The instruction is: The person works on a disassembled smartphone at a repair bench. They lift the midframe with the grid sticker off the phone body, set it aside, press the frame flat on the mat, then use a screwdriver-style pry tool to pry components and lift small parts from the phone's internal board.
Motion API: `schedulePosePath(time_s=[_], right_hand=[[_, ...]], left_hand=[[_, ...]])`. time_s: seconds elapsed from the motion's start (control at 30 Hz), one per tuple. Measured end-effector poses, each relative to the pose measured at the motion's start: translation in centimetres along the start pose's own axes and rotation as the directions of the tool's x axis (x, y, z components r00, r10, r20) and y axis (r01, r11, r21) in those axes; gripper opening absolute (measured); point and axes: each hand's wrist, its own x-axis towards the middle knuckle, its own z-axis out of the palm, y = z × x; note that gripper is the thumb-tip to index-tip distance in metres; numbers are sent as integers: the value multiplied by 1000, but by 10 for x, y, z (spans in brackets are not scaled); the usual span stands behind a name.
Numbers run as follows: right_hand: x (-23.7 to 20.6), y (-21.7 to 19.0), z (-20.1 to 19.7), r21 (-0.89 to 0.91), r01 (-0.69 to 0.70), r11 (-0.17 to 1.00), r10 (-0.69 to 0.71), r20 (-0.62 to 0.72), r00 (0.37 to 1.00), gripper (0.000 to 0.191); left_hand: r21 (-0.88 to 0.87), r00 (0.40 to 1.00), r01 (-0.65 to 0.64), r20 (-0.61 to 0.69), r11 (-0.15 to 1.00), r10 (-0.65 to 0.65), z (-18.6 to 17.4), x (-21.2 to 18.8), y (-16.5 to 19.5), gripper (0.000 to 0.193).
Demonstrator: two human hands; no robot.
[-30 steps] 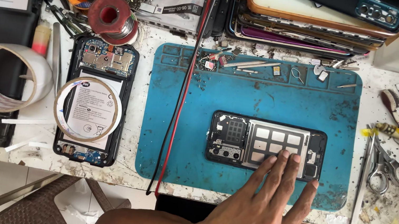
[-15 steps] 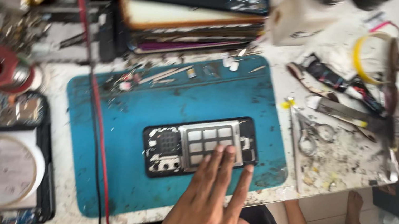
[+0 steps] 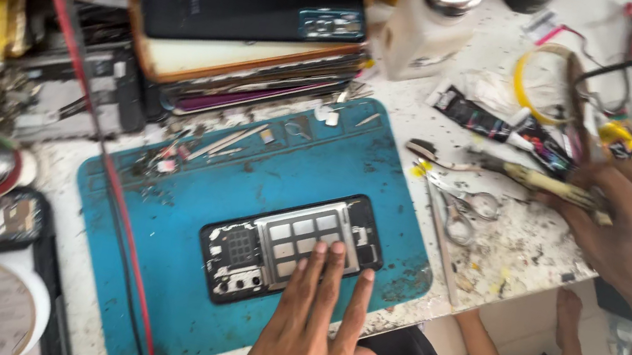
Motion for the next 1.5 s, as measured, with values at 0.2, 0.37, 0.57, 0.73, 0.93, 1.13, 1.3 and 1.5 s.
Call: schedulePosePath(time_s=[0.2, 0.37, 0.57, 0.73, 0.93, 1.13, 1.3, 1.5], right_hand=[[-41, 37, 60, 90, -91, 992, 100, -97, 990, 27], [-47, -1, 41, 106, -34, 994, 54, -193, 980, 30], [-31, -68, 0, 18, 61, 998, -59, -97, 994, 34], [-29, -65, -3, 320, -177, 931, 204, -52, 978, 31], [-37, -38, 3, 445, -486, 753, 494, 105, 863, 42], [-26, -40, 3, 410, -119, 904, 134, -8, 991, 49], [-16, -49, -6, 434, -328, 839, 332, 68, 941, 42], [-18, -43, -3, 246, -720, 648, 613, 393, 686, 44]], left_hand=[[44, 1000, -11, -2, 999, 11, -7, 0, 1, 89], [109, 1000, -16, 14, 994, 15, -5, -1, 2, 90], [46, 1000, 8, -19, 999, -7, -13, 5, 0, 89], [119, 997, -81, 21, 990, 79, -37, 19, -11, 83], [311, 957, -289, 66, 905, 282, -75, 62, 14, 48], [412, 848, -529, 238, 742, 473, -53, 142, 30, 41], [371, 835, -545, 162, 752, 525, -16, 167, 23, 82], [175, 868, -497, 119, 850, 483, -3, 164, 11, 97]])
